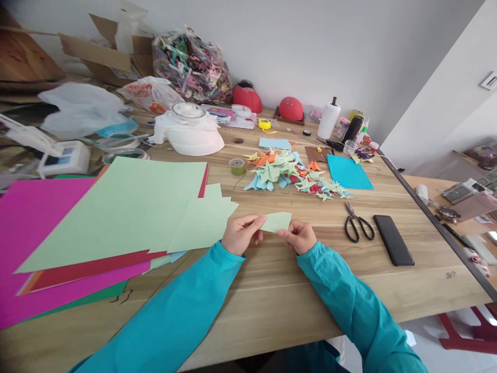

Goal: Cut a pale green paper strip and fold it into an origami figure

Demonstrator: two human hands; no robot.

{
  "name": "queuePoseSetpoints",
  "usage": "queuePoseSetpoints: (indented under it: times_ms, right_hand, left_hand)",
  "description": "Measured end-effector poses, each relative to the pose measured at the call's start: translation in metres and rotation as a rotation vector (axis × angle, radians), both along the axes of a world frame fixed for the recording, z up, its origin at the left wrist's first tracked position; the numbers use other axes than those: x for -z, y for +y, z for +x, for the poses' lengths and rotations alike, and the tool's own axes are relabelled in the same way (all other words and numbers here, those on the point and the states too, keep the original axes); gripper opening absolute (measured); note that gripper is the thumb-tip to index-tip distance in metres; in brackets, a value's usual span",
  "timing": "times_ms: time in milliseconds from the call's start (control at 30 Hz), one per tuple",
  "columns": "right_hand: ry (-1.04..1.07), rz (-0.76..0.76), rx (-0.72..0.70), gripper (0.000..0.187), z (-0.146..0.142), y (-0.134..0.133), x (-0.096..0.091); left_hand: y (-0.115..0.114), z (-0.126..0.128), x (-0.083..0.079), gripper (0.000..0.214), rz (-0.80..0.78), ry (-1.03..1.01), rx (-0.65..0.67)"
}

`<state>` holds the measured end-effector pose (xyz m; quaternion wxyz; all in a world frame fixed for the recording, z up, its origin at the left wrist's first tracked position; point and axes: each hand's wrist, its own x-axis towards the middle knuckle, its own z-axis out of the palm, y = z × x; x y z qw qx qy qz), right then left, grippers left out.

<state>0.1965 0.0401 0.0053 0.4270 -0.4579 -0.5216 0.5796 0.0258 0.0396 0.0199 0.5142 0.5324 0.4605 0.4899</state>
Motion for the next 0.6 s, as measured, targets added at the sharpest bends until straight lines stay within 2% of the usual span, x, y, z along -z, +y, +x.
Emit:
queuePoseSetpoints:
  times_ms: [167,267,400,533,600]
  right_hand:
    - [0.098,-0.123,-0.052,0.048,0.001,0.003,0.002]
    - [0.123,-0.146,-0.097,0.045,0.001,0.003,0.004]
    - [0.091,-0.114,-0.161,0.040,0.000,-0.002,0.002]
    - [-0.002,0.012,-0.114,0.039,-0.001,-0.006,-0.003]
    - [-0.033,0.065,-0.091,0.039,-0.001,-0.007,-0.005]
  left_hand:
    - [0.001,-0.003,-0.003,0.031,0.043,-0.019,-0.053]
    - [0.002,-0.004,-0.002,0.030,0.032,-0.030,-0.039]
    - [0.001,-0.003,0.000,0.030,0.014,-0.029,-0.004]
    - [0.001,-0.004,-0.001,0.033,-0.040,0.001,-0.041]
    - [0.001,-0.005,-0.003,0.038,-0.009,0.079,-0.071]
